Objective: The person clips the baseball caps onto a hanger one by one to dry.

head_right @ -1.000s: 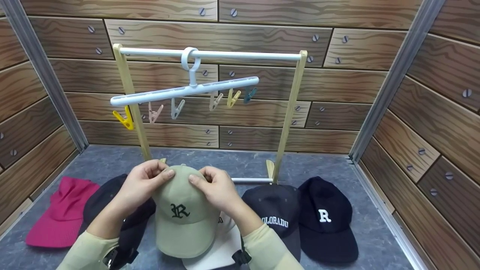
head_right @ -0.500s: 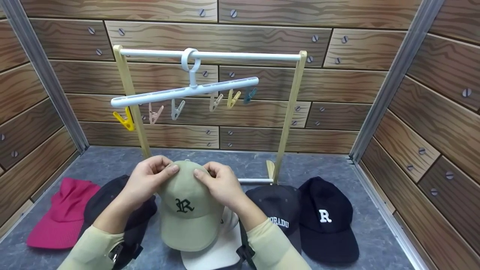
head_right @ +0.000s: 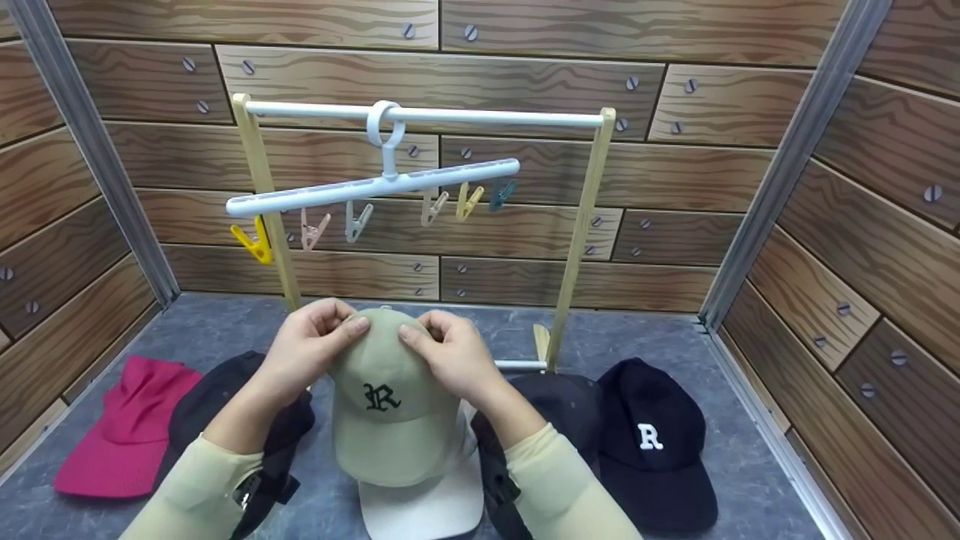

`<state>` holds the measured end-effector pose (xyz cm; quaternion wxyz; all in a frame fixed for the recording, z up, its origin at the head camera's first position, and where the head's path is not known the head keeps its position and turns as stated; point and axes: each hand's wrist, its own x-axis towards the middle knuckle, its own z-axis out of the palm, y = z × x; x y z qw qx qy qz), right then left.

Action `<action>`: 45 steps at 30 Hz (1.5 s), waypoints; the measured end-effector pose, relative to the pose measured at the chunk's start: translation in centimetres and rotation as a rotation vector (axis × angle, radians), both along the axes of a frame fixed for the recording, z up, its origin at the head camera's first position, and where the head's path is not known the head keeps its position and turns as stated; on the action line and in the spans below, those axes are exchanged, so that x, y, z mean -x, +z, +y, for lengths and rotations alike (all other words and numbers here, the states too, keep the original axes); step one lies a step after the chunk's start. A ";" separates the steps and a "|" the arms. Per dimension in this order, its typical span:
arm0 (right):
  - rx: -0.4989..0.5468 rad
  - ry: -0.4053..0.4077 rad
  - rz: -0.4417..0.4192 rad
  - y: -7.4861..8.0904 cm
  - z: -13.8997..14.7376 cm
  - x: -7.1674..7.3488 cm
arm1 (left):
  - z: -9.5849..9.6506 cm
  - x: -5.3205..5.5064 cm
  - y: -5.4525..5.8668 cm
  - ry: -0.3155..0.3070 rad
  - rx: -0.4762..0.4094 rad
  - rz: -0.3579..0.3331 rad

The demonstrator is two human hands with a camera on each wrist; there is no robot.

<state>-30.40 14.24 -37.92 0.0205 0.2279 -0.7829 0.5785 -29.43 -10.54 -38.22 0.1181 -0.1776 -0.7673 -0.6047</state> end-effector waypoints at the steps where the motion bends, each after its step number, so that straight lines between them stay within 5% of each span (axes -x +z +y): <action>1: -0.002 -0.001 0.002 0.1 0.1 0.1 | 0.1 0.1 0.1 0.003 0.000 0.004; 17: -0.021 -0.024 0.048 1.8 1.6 1.6 | 2.0 1.8 0.9 -0.002 -0.065 0.063; 45: -0.059 -0.065 0.118 3.3 3.2 4.7 | 3.8 4.8 2.7 0.059 0.012 0.158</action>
